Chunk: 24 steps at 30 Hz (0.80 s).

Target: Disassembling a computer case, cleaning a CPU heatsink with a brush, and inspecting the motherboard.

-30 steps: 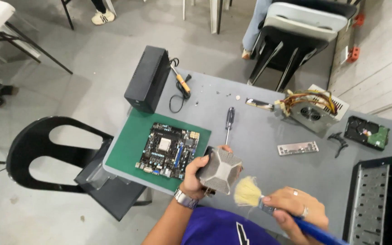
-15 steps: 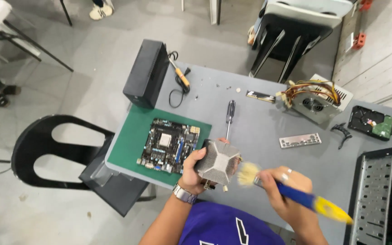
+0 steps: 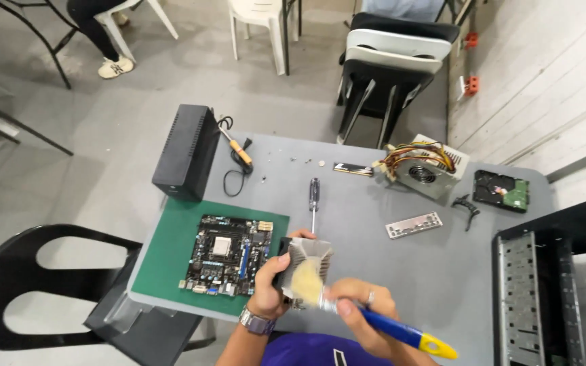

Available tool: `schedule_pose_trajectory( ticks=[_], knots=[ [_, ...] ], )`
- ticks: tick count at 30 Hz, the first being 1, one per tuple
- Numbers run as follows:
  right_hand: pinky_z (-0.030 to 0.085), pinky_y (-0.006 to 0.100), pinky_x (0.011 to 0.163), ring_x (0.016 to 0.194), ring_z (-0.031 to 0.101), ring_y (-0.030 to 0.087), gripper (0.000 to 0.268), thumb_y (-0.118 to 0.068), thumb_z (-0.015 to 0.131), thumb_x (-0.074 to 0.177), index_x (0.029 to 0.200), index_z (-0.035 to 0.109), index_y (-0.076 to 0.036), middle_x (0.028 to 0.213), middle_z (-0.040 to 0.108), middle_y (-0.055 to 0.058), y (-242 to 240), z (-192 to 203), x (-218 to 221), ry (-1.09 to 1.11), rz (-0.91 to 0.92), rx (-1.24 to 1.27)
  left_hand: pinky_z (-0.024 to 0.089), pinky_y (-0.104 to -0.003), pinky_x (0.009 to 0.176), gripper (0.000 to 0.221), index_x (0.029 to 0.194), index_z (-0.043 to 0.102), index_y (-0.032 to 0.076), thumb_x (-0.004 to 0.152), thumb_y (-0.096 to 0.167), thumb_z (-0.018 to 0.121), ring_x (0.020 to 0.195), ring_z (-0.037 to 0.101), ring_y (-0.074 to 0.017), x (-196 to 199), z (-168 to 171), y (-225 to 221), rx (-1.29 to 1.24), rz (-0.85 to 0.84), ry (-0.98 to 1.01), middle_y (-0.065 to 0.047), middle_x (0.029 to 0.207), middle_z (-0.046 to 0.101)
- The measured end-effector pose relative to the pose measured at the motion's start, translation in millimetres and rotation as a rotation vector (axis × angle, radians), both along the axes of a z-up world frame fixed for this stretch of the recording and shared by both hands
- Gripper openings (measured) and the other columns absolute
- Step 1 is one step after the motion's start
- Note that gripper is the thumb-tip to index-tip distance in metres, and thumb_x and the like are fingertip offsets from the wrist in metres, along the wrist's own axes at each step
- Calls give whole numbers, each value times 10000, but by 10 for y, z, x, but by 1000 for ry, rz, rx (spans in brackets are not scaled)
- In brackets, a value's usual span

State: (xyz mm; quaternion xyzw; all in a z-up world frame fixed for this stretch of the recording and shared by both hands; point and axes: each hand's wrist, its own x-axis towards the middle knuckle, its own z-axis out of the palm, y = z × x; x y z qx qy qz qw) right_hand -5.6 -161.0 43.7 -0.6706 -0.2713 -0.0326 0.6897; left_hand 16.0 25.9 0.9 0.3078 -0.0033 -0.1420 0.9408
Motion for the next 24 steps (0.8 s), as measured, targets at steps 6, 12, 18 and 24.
schedule_pose_trajectory(
  ticks=[6,12,18,24],
  knots=[
    [484,276,597,680,638,195,355,-297,463,975,930,672,-14,875,688,142,-131,-195,-92,-101,-223,3,511,-400,730,577,1282,497,19,828,373,531,892,642,-338,25,-111,-22,-76,40,56,-238,1064,649],
    [518,274,574,587,674,162,349,-271,538,870,711,731,-28,663,738,76,-241,-86,-101,247,113,-226,524,-437,776,565,1295,524,22,822,331,522,946,639,-372,2,-320,-57,-82,112,215,-273,1089,649],
    [324,233,482,479,408,84,309,-218,469,916,821,714,-54,627,604,13,-231,-233,-33,86,-241,-242,434,-298,795,532,1292,426,141,829,351,581,899,526,-170,-67,-40,-92,409,-77,-88,-70,1074,512],
    [383,215,520,541,524,78,269,-157,477,912,812,695,-34,754,707,54,-203,-326,-74,78,-326,-61,445,-285,716,466,1275,427,160,855,320,546,817,511,-146,-129,-104,-81,430,-129,10,-40,1001,494]
  ],
)
